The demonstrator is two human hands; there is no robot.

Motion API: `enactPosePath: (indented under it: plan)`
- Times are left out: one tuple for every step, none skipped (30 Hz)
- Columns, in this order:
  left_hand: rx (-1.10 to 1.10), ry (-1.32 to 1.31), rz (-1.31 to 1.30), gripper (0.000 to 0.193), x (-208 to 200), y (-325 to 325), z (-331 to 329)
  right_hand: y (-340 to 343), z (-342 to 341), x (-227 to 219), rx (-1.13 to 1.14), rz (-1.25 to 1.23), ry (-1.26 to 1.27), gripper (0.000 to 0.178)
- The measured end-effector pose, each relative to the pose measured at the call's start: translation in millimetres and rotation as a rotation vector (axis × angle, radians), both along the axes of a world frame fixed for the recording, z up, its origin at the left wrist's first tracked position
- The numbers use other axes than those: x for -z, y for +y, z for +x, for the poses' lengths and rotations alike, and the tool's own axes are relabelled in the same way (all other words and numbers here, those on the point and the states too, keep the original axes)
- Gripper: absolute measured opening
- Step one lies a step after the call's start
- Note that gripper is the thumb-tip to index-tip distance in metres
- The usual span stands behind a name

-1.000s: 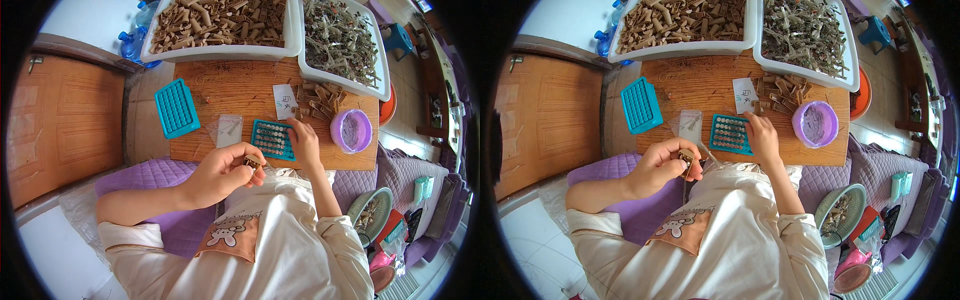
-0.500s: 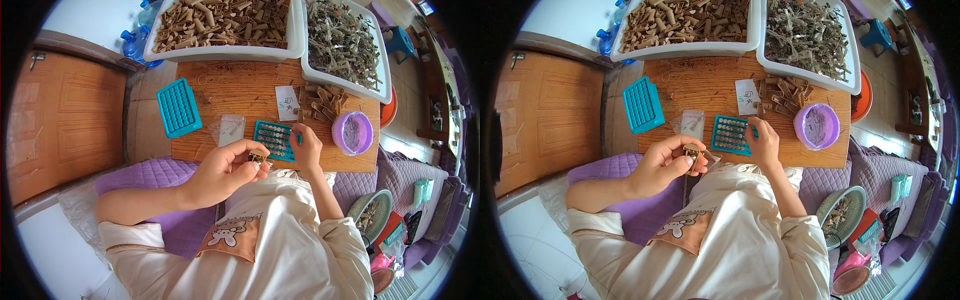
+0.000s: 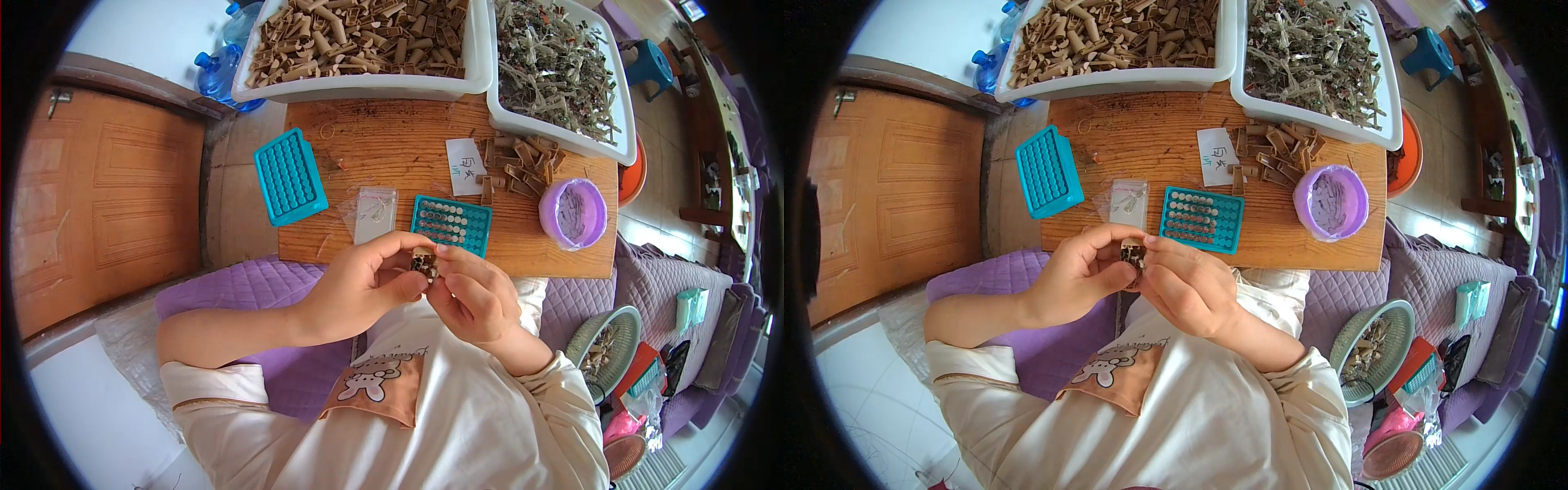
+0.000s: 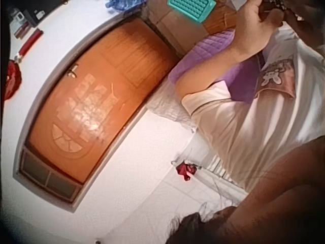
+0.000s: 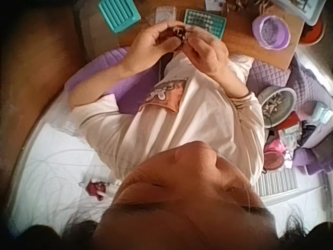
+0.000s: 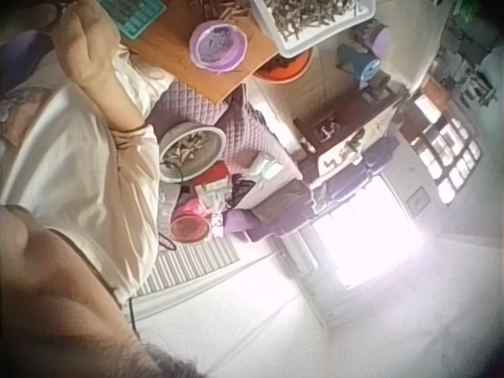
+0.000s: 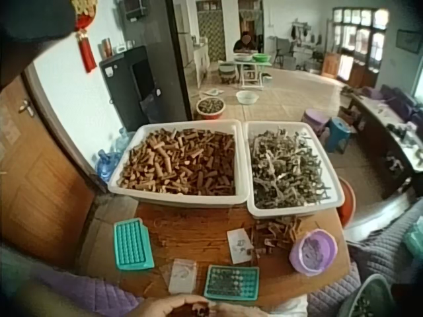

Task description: The person assembles electronic devices by retrieving plastic casing pieces and components from containers, inserting the internal parts into the housings, and fitting the casing parts together by hand.

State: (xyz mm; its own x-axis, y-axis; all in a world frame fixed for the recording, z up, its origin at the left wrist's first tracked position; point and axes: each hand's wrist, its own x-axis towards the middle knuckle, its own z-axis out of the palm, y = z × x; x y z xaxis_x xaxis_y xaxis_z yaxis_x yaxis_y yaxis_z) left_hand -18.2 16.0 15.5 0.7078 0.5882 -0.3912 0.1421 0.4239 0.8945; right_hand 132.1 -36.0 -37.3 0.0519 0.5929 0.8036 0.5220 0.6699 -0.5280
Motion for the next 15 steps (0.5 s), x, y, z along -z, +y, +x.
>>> enactPosePath:
  plan:
    - [0.021, 0.039, -0.005, 0.032, -0.8, 0.7, -0.6, -0.2, 0.2, 0.4, 0.011, -0.004, 0.005, 0.034]
    - [0.018, 0.038, -0.005, 0.032, -0.8, 0.2, -0.3, -0.4, 0.2, 0.8, 0.022, -0.008, 0.01, 0.034]
    - [0.012, 0.028, 0.0, 0.032, -0.8, -0.4, 0.5, -0.9, -0.2, 1.2, 0.02, -0.008, 0.009, 0.034]
    - [0.007, 0.018, 0.004, 0.032, -0.5, -0.7, 0.8, -1.5, -0.6, 1.9, 0.029, -0.015, 0.004, 0.034]
    - [0.006, 0.018, 0.004, 0.032, 0.1, -0.4, 0.4, -1.9, -1.0, 2.6, 0.038, -0.022, -0.001, 0.034]
    - [0.025, 0.034, 0.004, 0.032, 1.0, 0.3, -0.1, -1.9, -1.8, 3.4, 0.036, -0.022, -0.001, 0.034]
    - [0.045, 0.05, 0.003, 0.031, 1.4, 0.7, -0.6, -1.8, -3.0, 4.1, 0.045, -0.019, 0.006, 0.034]
    - [0.043, 0.05, 0.003, 0.031, 1.2, 0.7, -0.8, -1.8, -4.0, 4.7, 0.054, -0.015, 0.014, 0.034]
    - [0.052, 0.058, 0.03, 0.031, 0.6, 0.7, -0.8, -1.9, -4.6, 5.5, 0.053, -0.015, 0.014, 0.034]
    - [0.061, 0.065, 0.057, 0.031, 0.2, 0.7, -0.9, -2.0, -5.2, 6.0, 0.051, -0.011, 0.013, 0.033]
    - [0.06, 0.065, 0.057, 0.031, 0.2, 0.7, -1.1, -2.0, -5.7, 6.2, 0.049, -0.008, 0.012, 0.032]
    - [0.046, 0.075, 0.026, 0.031, 0.2, 0.8, -1.2, -1.6, -6.1, 6.2, 0.049, -0.008, 0.012, 0.032]
    - [0.032, 0.086, -0.004, 0.03, 0.3, 0.7, -1.3, -0.7, -6.3, 6.5, 0.04, -0.002, 0.005, 0.031]
    - [0.031, 0.086, -0.004, 0.03, 0.1, 0.4, -1.4, 0.0, -6.3, 6.7, 0.032, 0.004, -0.002, 0.031]
    - [0.024, 0.084, -0.029, 0.03, -0.2, 0.2, -1.3, 0.2, -6.2, 6.5, 0.032, 0.004, -0.003, 0.031]
